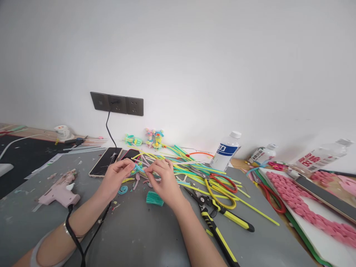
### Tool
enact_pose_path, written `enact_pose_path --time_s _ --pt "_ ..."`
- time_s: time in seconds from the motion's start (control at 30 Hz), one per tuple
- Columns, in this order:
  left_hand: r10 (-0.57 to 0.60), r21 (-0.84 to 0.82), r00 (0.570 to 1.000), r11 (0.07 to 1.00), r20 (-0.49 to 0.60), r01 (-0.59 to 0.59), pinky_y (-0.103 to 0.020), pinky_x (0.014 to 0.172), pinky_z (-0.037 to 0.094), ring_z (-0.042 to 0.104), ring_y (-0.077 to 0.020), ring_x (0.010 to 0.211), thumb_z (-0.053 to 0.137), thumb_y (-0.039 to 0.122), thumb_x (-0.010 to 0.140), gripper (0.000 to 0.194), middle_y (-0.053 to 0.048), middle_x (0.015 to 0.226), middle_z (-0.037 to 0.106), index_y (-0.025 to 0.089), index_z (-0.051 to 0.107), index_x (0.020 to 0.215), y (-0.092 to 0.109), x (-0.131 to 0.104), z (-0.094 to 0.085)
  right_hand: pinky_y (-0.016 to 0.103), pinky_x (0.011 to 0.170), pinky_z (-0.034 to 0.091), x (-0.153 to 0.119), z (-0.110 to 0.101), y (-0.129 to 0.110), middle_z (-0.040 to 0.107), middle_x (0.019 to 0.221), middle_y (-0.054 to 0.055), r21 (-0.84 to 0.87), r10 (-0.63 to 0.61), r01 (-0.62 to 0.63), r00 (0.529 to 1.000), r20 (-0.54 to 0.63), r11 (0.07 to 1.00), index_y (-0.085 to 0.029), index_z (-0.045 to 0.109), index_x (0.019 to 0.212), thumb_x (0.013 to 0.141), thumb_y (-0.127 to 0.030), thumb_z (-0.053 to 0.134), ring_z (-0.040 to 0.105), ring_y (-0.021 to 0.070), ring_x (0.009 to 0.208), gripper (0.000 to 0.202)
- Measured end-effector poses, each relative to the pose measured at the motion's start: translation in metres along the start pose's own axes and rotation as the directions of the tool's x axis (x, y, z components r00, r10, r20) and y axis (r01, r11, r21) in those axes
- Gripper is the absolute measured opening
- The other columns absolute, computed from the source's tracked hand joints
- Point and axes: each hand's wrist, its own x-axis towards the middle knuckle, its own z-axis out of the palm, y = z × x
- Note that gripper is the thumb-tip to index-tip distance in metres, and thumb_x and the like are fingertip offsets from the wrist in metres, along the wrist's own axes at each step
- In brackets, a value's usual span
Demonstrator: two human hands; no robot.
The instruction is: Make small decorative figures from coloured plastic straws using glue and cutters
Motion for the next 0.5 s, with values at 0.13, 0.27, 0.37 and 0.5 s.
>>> enact_pose_path --time_s 0.13,0.27,0.37,0.5 --pt "0.054 -0.064 0.998 0.996 -0.039 -0.057 -0.024 0.052 0.037 0.046 -0.0123 0.061 0.079 0.047 0.071 0.031 -0.003 0.071 0.059 0.017 0.070 0.065 0.004 -0.005 0.003 0.040 0.093 0.036 0.000 0.007 -0.009 0.064 0.081 0.001 0.092 0.006 -0.006 1.000 0.005 0.996 -0.023 0.058 0.080 0.093 -0.021 0.054 0.059 0.0188 0.082 0.014" --pt "0.128 -0.115 0.990 0.984 -0.059 -0.134 -0.025 0.057 0.041 0.049 -0.0142 0.066 0.078 0.045 0.072 0.029 -0.003 0.070 0.058 0.019 0.070 0.064 0.004 -0.009 0.006 0.039 0.094 0.036 -0.003 0.015 -0.015 0.062 0.078 -0.001 0.129 -0.019 0.016 0.999 0.026 0.991 -0.023 0.056 0.080 0.093 -0.022 0.057 0.057 0.0170 0.078 0.013" --pt "0.111 -0.130 0.994 0.985 -0.011 -0.112 -0.025 0.059 0.042 0.051 -0.0148 0.068 0.078 0.044 0.073 0.030 -0.002 0.069 0.057 0.018 0.068 0.063 0.001 -0.010 0.007 0.038 0.094 0.036 -0.004 0.020 -0.017 0.062 0.077 -0.002 0.116 -0.028 0.023 0.999 0.039 0.993 -0.024 0.055 0.079 0.093 -0.022 0.056 0.057 0.0169 0.078 0.014" --pt "-0.064 -0.123 0.998 0.990 0.009 0.064 -0.022 0.054 0.038 0.044 -0.0106 0.059 0.077 0.049 0.073 0.034 0.000 0.067 0.053 0.017 0.068 0.071 -0.004 -0.004 0.003 0.039 0.090 0.039 -0.002 0.018 -0.007 0.067 0.081 0.001 0.096 0.021 -0.019 1.000 -0.019 0.995 -0.024 0.056 0.082 0.093 -0.022 0.053 0.060 0.0193 0.081 0.012"
